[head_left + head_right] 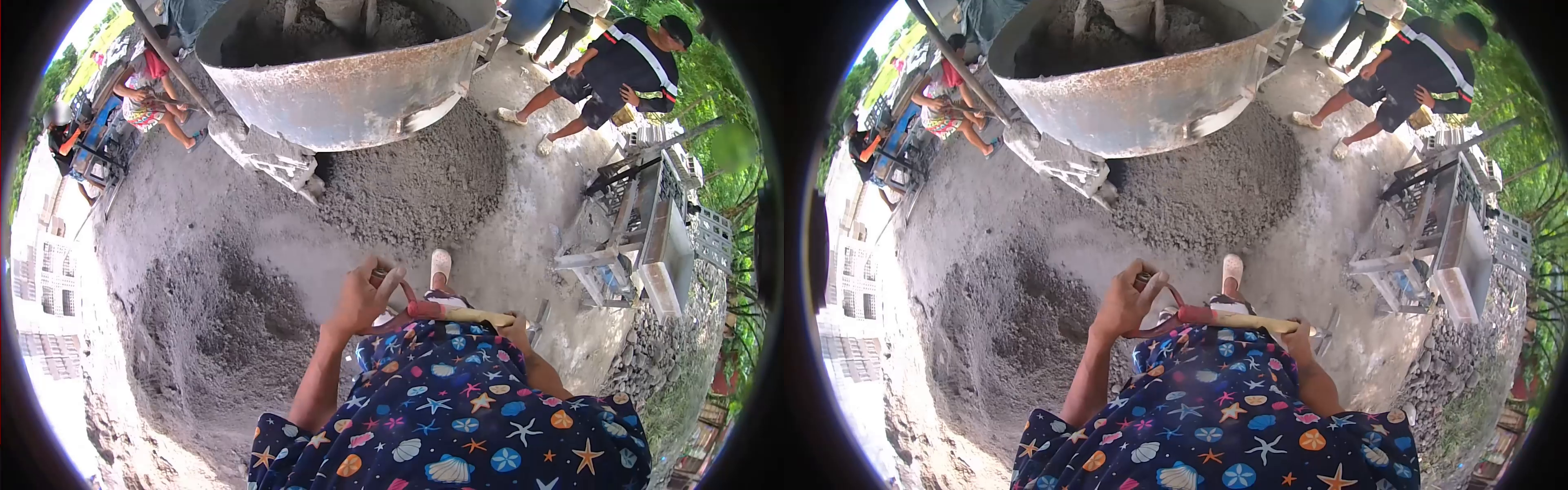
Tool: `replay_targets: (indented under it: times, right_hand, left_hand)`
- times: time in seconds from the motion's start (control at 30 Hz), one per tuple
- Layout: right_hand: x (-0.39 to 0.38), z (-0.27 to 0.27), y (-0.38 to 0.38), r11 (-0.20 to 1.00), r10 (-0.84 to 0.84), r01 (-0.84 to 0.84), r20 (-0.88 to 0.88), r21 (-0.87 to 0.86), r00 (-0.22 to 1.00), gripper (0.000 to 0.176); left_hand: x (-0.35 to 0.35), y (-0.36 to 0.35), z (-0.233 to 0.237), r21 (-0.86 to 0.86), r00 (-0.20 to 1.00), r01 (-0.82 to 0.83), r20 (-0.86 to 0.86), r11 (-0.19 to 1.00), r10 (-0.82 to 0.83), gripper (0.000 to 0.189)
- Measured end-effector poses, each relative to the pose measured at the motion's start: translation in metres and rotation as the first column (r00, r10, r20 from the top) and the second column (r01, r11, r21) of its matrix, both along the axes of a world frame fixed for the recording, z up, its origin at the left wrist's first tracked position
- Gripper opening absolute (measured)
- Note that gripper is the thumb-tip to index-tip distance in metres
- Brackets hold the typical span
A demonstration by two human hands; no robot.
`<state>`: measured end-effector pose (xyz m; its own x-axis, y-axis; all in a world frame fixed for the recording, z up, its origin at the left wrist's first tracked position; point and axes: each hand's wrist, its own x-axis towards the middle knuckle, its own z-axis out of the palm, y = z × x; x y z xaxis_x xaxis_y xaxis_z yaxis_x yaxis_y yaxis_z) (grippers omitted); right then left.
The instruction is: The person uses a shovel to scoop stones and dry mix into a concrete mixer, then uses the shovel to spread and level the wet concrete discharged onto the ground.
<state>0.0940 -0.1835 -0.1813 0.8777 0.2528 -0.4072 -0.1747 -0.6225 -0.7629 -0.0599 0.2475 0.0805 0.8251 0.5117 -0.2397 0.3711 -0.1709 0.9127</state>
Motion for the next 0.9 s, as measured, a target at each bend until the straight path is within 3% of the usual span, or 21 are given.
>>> replay_targets:
  times: [0.07, 0.1, 0.13, 0.17, 0.2, 0.27, 0.37, 0.5, 0.57, 0.63, 0.7, 0.73, 0.8, 0.87, 0.9]
  right_hand:
    - [0.024, -0.014, 0.022, 0.977, 0.212, -0.208, 0.117, -0.052, 0.97, 0.024]
    - [0.03, -0.01, 0.034, 0.975, 0.219, -0.213, 0.115, -0.06, 0.969, 0.024]
    - [0.034, -0.008, 0.045, 0.986, 0.149, -0.156, 0.111, 0.064, 0.983, 0.025]
    - [0.047, -0.005, 0.056, 0.978, 0.082, -0.099, 0.098, 0.186, 0.992, 0.027]
    - [0.073, -0.017, 0.067, 0.928, -0.073, 0.14, -0.202, 0.344, 0.977, 0.022]
    - [0.125, -0.05, 0.091, 0.829, -0.164, 0.396, -0.506, 0.395, 0.847, 0.018]
    - [0.19, -0.077, 0.149, 0.69, -0.357, 0.706, -0.773, 0.161, 0.525, 0.016]
    - [0.244, -0.053, 0.225, 0.76, -0.325, 0.643, -0.8, 0.097, 0.505, 0.016]
    - [0.273, -0.024, 0.264, 0.84, -0.178, 0.517, -0.816, 0.165, 0.55, 0.017]
    - [0.308, -0.015, 0.301, 0.872, -0.139, 0.468, -0.844, 0.144, 0.519, 0.017]
    - [0.346, -0.032, 0.345, 0.899, -0.049, 0.403, -0.874, 0.173, 0.483, 0.017]
    - [0.376, -0.066, 0.375, 0.921, 0.043, 0.323, -0.88, 0.218, 0.473, 0.018]
    - [0.442, -0.162, 0.443, 0.961, 0.138, 0.142, -0.858, 0.237, 0.494, 0.02]
    - [0.493, -0.273, 0.517, 0.98, 0.197, -0.096, -0.782, 0.175, 0.592, 0.019]
    - [0.503, -0.299, 0.55, 0.995, 0.092, -0.079, -0.791, 0.055, 0.605, 0.02]
  left_hand:
    - [-0.011, -0.003, -0.006, -0.014, 0.999, -0.035, 0.014, 0.999, 0.036, 0.034]
    - [-0.018, -0.008, -0.005, -0.023, 0.999, -0.035, 0.032, 0.999, 0.035, 0.034]
    - [-0.023, -0.016, -0.004, -0.038, 0.998, -0.034, 0.047, 0.999, 0.036, 0.035]
    - [-0.023, -0.028, 0.0, -0.174, 0.991, -0.113, 0.046, 0.978, 0.123, 0.039]
    - [-0.024, -0.035, 0.011, -0.187, 0.99, -0.126, 0.036, 0.974, 0.135, 0.039]
    - [-0.02, -0.048, 0.027, -0.417, 0.994, -0.101, 0.002, 0.903, 0.112, 0.041]
    - [-0.02, -0.076, 0.007, -0.378, 0.974, -0.217, -0.021, 0.9, 0.226, 0.04]
    - [0.013, -0.11, 0.01, -0.337, 0.896, -0.43, -0.04, 0.838, 0.443, 0.041]
    - [0.041, -0.129, 0.019, -0.274, 0.849, -0.518, -0.049, 0.81, 0.526, 0.042]
    - [0.076, -0.141, 0.017, -0.351, 0.811, -0.564, -0.065, 0.747, 0.581, 0.046]
    - [0.126, -0.131, 0.01, -0.238, 0.855, -0.509, -0.031, 0.827, 0.517, 0.047]
    - [0.15, -0.121, -0.001, -0.168, 0.883, -0.464, -0.017, 0.869, 0.469, 0.048]
    - [0.234, -0.082, -0.082, -0.185, 0.827, -0.547, 0.026, 0.816, 0.561, 0.048]
    - [0.306, -0.052, -0.194, -0.152, 0.705, -0.696, 0.039, 0.702, 0.708, 0.049]
    - [0.326, -0.032, -0.22, -0.261, 0.642, -0.744, -0.023, 0.615, 0.767, 0.046]
